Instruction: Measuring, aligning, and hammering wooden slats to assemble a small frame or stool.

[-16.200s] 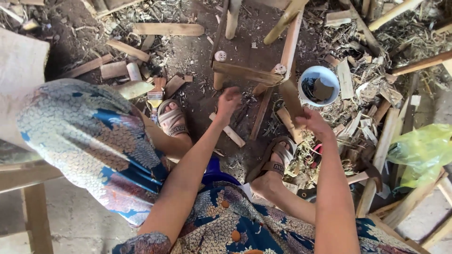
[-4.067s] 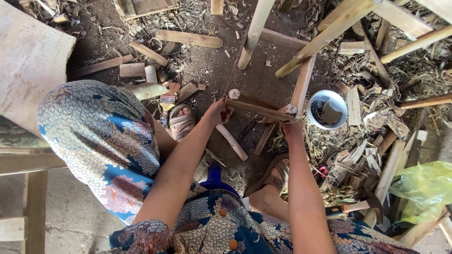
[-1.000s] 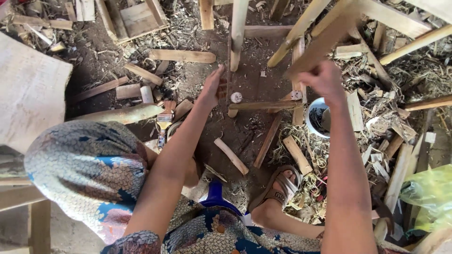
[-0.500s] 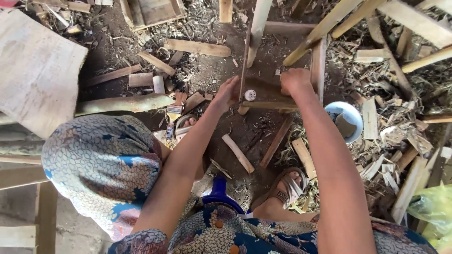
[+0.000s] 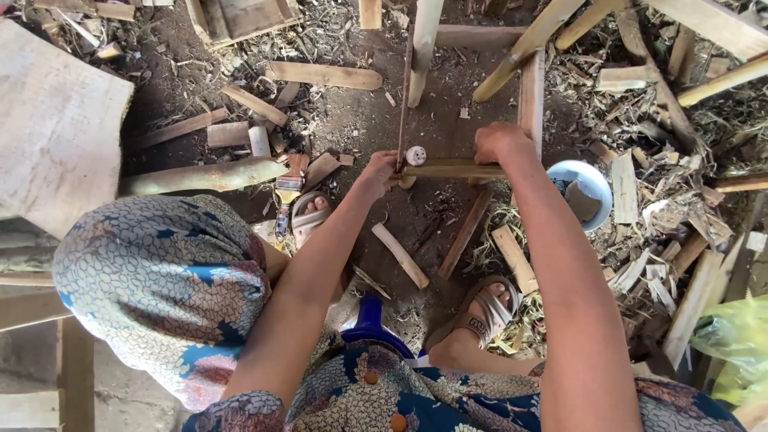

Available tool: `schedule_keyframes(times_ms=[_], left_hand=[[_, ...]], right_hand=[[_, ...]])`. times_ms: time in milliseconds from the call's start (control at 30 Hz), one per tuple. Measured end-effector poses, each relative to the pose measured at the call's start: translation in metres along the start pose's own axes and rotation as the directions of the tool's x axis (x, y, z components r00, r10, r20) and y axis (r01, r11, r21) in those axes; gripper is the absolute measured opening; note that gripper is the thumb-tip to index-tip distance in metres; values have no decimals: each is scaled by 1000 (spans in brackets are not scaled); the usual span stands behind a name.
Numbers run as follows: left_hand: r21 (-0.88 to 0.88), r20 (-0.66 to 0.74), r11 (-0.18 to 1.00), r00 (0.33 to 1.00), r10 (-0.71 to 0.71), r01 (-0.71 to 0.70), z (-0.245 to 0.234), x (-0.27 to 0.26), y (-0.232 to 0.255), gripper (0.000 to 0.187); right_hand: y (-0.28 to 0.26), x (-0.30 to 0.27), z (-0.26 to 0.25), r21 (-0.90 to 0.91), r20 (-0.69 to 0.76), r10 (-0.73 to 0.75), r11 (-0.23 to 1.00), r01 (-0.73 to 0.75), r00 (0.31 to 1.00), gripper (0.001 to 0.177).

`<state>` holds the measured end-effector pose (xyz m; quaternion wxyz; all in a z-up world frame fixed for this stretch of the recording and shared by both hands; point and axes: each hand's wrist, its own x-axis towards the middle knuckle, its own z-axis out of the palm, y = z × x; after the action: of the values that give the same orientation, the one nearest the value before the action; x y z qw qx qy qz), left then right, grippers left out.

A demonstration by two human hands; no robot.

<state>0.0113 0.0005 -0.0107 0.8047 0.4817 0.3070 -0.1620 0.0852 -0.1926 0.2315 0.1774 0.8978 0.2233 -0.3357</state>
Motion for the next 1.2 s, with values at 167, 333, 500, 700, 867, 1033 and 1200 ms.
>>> schedule_keyframes(times_ms=[167, 333, 500, 700, 867, 1033, 1200], left_hand=[[-83, -55, 989, 990, -128, 123, -3, 2, 1, 27], [-120, -96, 966, 966, -239, 227, 24, -56, 30, 40], [-343, 68, 867, 930, -360, 361, 43, -85, 46, 69], [-609, 175, 675, 900, -399, 418, 27, -15, 2, 44], [-669, 136, 617, 884, -447, 415, 16, 18, -20, 34], [-686, 162, 584, 874, -459, 434, 2, 54, -45, 29], [-677, 101, 624, 890, -445, 389, 11, 39, -34, 31]], right_hand=[[9, 28, 23, 60, 110, -30, 998, 23, 994, 29], [2, 11, 12, 59, 94, -14, 998, 9, 995, 27], [2, 10, 14, 66, 79, 3, 998, -8, 997, 28], [4, 30, 24, 61, 67, 17, 998, -21, 998, 26], [-9, 2, 3, 47, 98, 56, 997, -61, 994, 28], [-8, 33, 30, 21, 74, 104, 994, -106, 992, 25], [-3, 64, 61, -44, 52, 94, 995, -92, 994, 27]])
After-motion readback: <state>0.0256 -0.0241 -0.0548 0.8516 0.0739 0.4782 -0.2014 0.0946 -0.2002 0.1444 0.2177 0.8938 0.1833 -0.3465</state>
